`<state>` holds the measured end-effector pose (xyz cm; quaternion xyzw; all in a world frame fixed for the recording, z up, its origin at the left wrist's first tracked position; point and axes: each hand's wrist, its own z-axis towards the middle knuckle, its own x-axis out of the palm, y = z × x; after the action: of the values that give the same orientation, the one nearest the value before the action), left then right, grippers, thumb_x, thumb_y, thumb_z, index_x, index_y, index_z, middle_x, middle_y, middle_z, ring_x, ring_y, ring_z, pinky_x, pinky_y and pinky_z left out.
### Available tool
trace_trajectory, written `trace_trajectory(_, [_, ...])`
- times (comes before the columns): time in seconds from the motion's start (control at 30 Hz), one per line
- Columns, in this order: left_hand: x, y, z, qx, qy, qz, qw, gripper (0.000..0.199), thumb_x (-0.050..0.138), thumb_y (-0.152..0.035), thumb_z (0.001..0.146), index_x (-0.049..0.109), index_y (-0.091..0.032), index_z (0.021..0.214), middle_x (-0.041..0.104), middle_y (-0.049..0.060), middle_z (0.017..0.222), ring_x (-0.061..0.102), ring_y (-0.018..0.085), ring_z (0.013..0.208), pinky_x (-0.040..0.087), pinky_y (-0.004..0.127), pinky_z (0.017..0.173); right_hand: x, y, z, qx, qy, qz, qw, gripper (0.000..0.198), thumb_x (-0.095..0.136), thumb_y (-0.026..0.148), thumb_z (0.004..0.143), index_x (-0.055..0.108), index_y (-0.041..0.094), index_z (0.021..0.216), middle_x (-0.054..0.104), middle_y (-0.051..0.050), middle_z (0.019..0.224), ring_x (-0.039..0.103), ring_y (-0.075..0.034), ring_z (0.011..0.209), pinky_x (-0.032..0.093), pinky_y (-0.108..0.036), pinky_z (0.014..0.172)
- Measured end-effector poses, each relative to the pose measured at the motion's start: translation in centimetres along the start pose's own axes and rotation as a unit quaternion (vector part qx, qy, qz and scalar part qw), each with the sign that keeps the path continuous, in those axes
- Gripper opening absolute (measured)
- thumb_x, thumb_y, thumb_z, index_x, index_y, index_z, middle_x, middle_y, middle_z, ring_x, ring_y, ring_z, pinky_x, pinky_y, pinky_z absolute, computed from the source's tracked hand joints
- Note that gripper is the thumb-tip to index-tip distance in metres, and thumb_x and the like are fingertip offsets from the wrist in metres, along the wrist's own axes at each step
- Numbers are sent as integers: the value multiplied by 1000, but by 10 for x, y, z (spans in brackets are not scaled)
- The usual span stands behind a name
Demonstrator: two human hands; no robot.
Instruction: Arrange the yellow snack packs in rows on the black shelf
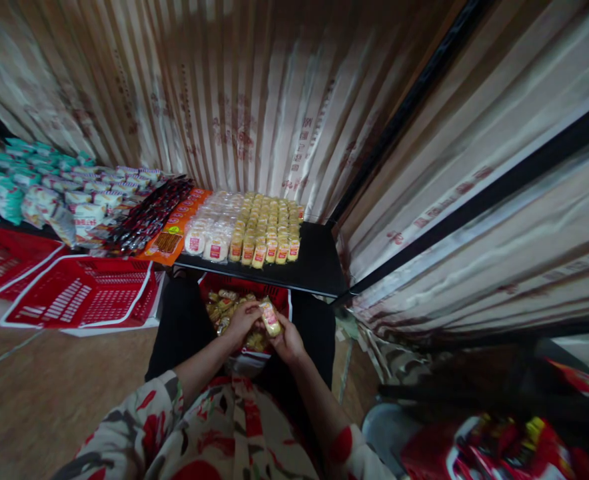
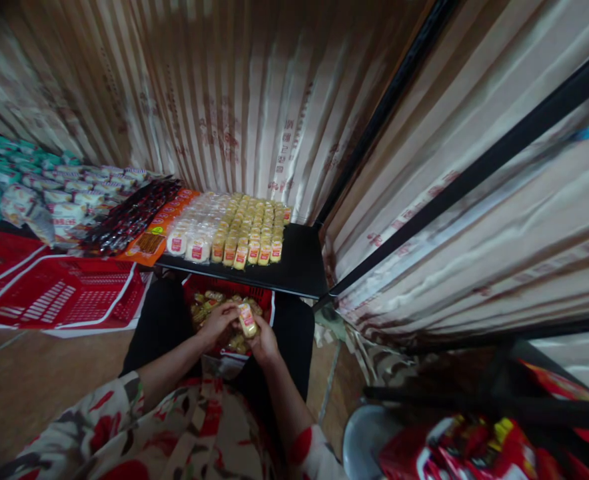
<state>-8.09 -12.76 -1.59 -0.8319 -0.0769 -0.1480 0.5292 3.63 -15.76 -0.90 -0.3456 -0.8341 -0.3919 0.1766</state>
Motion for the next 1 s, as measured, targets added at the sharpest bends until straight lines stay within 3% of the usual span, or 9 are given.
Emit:
trace_trajectory(0.13, [4, -4, 3, 9, 5, -23, 1000, 25, 68, -21, 64, 60, -13, 86, 60, -3, 59, 51, 7, 44, 41, 18, 47, -4, 0, -2, -9, -3, 18, 1000, 18, 51, 24, 85, 62, 11, 89, 71, -7, 68, 66, -14, 56, 51, -21, 53])
trace_trajectory(0.33, [7, -6, 1, 25, -31, -6, 999, 24, 68, -17, 64, 60, -13, 86, 58, -3, 64, 53, 6, 50, 42, 17, 50, -15, -4, -1, -24, -32, -4, 999, 20, 66, 30, 74, 63, 14, 85, 71, -5, 68, 66, -14, 58, 48, -20, 52])
trace_trajectory(0.63, [9, -11, -7, 23, -26, 28, 999, 26, 60, -15, 68, 59, -13, 94, 53, -6, 57, 47, 5, 44, 28, 15, 39, -13, -7, -3, -55, -22, -37, 998, 23, 70, 33, 69, 66, 14, 80, 71, -4, 68, 64, -13, 56, 46, -20, 53])
trace_trajectory(0.83, [11, -9, -8, 23, -19, 20, 999, 29, 56, -14, 68, 56, -11, 98, 51, -6, 55, 45, 6, 42, 28, 16, 38, -13, -8, -6, -55, -12, -34, 998, 24, 71, 33, 67, 66, 13, 79, 70, -4, 66, 63, -13, 54, 45, -19, 50])
trace_trajectory(1.0, [10, -14, -10, 15, -28, 48, 998, 38, 52, -12, 70, 54, -11, 108, 52, -6, 53, 45, 6, 41, 28, 16, 38, -16, -11, -2, -62, -44, -33, 997, 20, 71, 31, 68, 64, 15, 78, 70, -3, 64, 64, -14, 56, 45, -20, 49])
